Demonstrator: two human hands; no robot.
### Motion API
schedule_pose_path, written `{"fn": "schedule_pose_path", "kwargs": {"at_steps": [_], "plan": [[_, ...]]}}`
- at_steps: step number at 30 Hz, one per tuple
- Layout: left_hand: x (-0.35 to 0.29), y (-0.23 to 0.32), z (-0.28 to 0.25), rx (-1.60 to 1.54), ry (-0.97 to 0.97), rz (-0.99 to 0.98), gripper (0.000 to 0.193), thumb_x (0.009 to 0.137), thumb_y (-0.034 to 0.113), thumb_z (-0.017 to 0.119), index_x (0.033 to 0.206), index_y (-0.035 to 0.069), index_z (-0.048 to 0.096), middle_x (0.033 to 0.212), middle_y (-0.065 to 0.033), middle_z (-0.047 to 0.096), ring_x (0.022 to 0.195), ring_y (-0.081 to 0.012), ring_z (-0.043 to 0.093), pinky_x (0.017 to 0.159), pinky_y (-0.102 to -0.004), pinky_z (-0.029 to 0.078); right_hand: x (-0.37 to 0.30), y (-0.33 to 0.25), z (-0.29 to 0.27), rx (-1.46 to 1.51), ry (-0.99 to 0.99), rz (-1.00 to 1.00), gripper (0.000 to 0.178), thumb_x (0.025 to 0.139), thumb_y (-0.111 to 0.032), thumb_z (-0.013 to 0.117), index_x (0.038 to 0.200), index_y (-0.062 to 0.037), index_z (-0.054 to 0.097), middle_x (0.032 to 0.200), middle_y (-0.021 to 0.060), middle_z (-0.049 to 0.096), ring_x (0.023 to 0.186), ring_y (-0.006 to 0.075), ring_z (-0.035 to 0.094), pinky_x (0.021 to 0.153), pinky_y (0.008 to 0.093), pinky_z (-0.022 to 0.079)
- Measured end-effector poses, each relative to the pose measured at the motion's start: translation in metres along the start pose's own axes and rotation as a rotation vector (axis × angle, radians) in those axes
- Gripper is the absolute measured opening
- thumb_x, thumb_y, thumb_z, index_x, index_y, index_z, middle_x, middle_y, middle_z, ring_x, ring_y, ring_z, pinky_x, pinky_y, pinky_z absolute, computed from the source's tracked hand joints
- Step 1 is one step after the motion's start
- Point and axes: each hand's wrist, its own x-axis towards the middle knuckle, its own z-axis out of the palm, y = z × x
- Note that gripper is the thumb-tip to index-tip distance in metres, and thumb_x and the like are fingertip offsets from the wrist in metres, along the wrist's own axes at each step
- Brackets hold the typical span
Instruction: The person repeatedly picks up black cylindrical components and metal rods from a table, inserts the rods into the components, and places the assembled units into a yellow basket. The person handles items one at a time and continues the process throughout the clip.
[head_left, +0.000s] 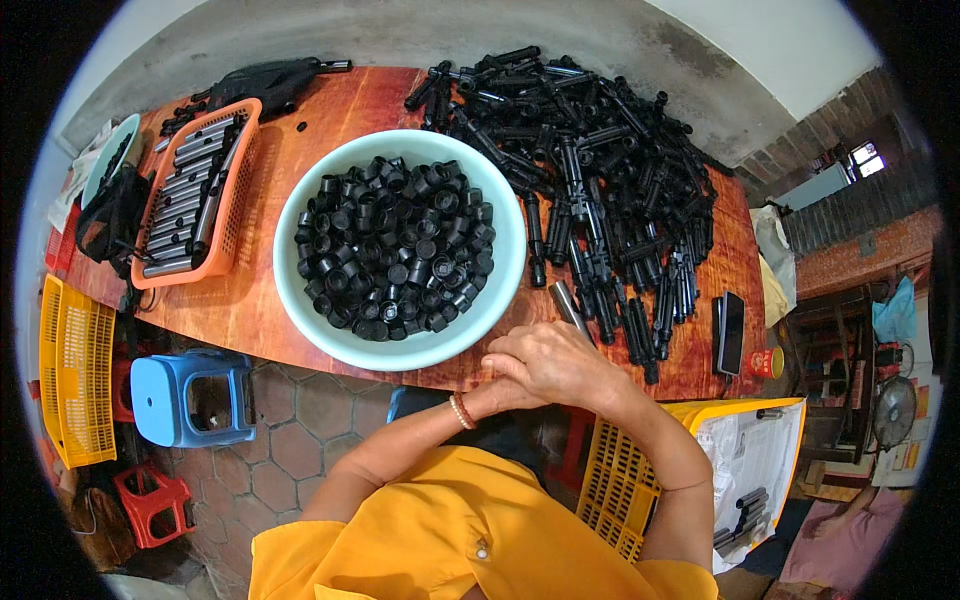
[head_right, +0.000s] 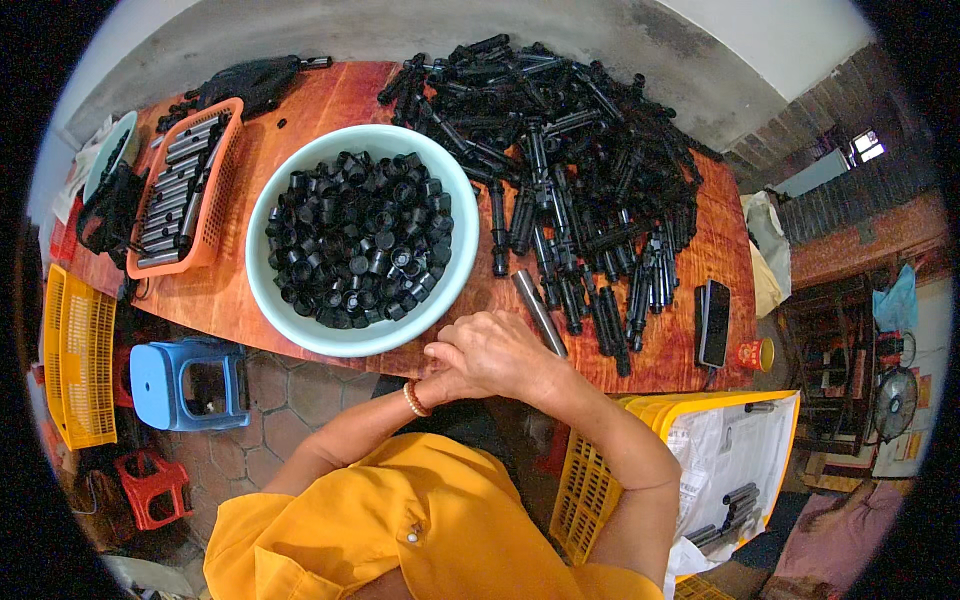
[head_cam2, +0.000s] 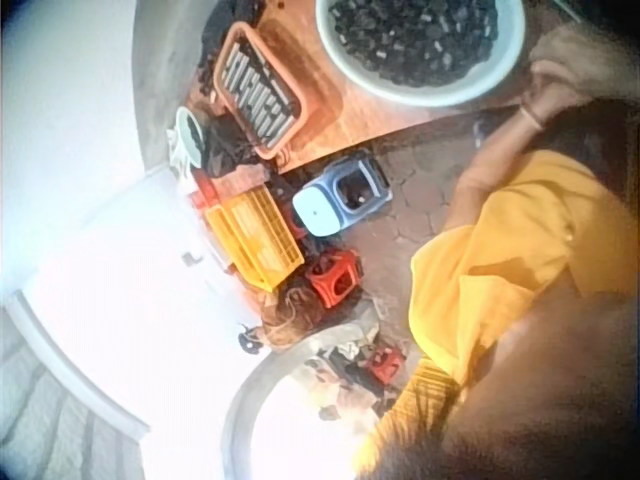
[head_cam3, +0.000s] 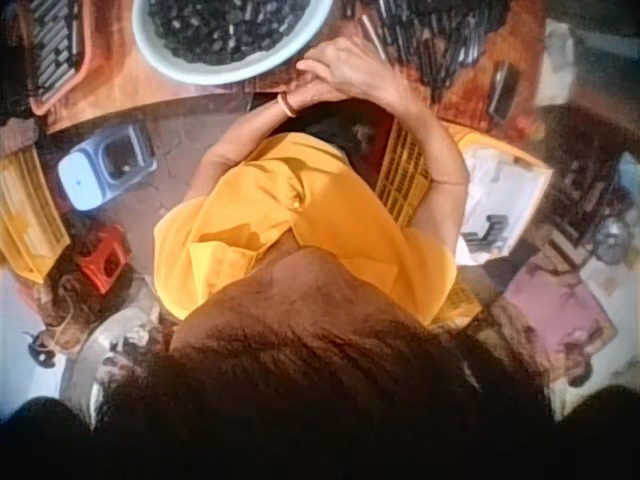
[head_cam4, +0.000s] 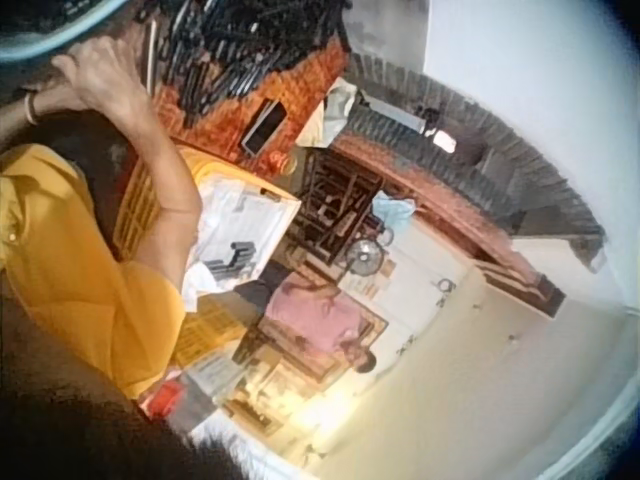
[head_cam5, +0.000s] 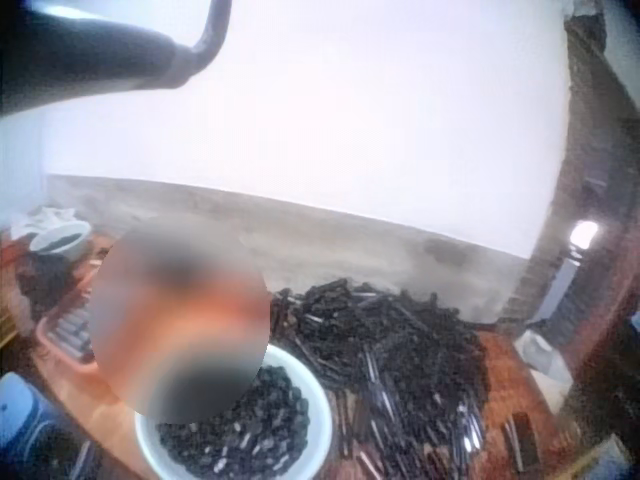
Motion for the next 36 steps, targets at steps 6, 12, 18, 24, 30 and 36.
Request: {"fn": "schedule_pose_path", "kwargs": {"at_steps": [6,12,18,24,30,36], "plan": [[0.004,0.005,0.009,-0.027,0.009,-0.018,0.034,0.084,0.012,0.063,0.114,0.002,0.051,0.116,-0.0152,0.054,0.110,-0.0228,0.052,0.091,-0.0382,0.043,0.000,-0.002,0.003,0.009,0.033,0.041,0.036,0.091,-0.032,0.050,0.078,-0.0020,0.067,0.077,0.0170,0.066,0.073,0.0346,0.064,0.065,0.0450,0.050],[0.001,0.010,0.018,-0.048,0.058,-0.040,0.034,0.083,0.012,0.063,0.114,0.002,0.051,0.116,-0.0154,0.054,0.109,-0.0229,0.052,0.091,-0.0385,0.043,-0.002,-0.008,0.006,-0.022,0.081,0.171,0.037,0.092,-0.032,0.050,0.079,-0.0016,0.067,0.075,0.0181,0.065,0.072,0.0353,0.064,0.066,0.0450,0.050],[0.007,0.007,0.029,-0.022,0.137,0.008,0.030,0.081,0.011,0.063,0.108,0.001,0.053,0.106,-0.0138,0.056,0.100,-0.0208,0.054,0.084,-0.0371,0.044,-0.004,-0.018,0.003,-0.135,0.072,0.392,0.038,0.092,-0.033,0.050,0.080,-0.0007,0.067,0.076,0.0205,0.065,0.074,0.0360,0.064,0.068,0.0445,0.050],[0.018,-0.015,0.033,-0.062,0.354,0.205,0.027,0.078,0.009,0.064,0.102,0.001,0.055,0.097,-0.0123,0.059,0.090,-0.0188,0.056,0.077,-0.0356,0.046,-0.005,-0.006,-0.007,0.258,0.106,0.386,0.040,0.094,-0.031,0.044,0.102,0.0001,0.067,0.088,0.0185,0.067,0.085,0.0267,0.065,0.079,0.0333,0.049],[0.013,0.028,0.006,-0.097,0.278,0.087,0.017,0.074,0.008,0.063,0.085,0.003,0.052,0.075,-0.0008,0.047,0.067,-0.0097,0.041,0.060,-0.0285,0.037,-0.038,0.022,0.010,0.935,0.789,0.339,0.046,0.102,-0.032,0.030,0.105,0.0005,0.062,0.083,0.0066,0.064,0.080,0.0122,0.060,0.076,0.0275,0.046],[0.010,0.018,0.003,-0.032,0.270,0.126,0.042,0.085,0.017,0.056,0.119,0.003,0.036,0.092,-0.0073,0.047,0.088,-0.0173,0.045,0.080,-0.0333,0.040,-0.064,0.048,0.072,1.031,1.055,0.468,0.044,0.102,-0.030,0.029,0.106,0.0026,0.059,0.074,0.0023,0.056,0.068,0.0095,0.054,0.062,0.0242,0.043]]}}
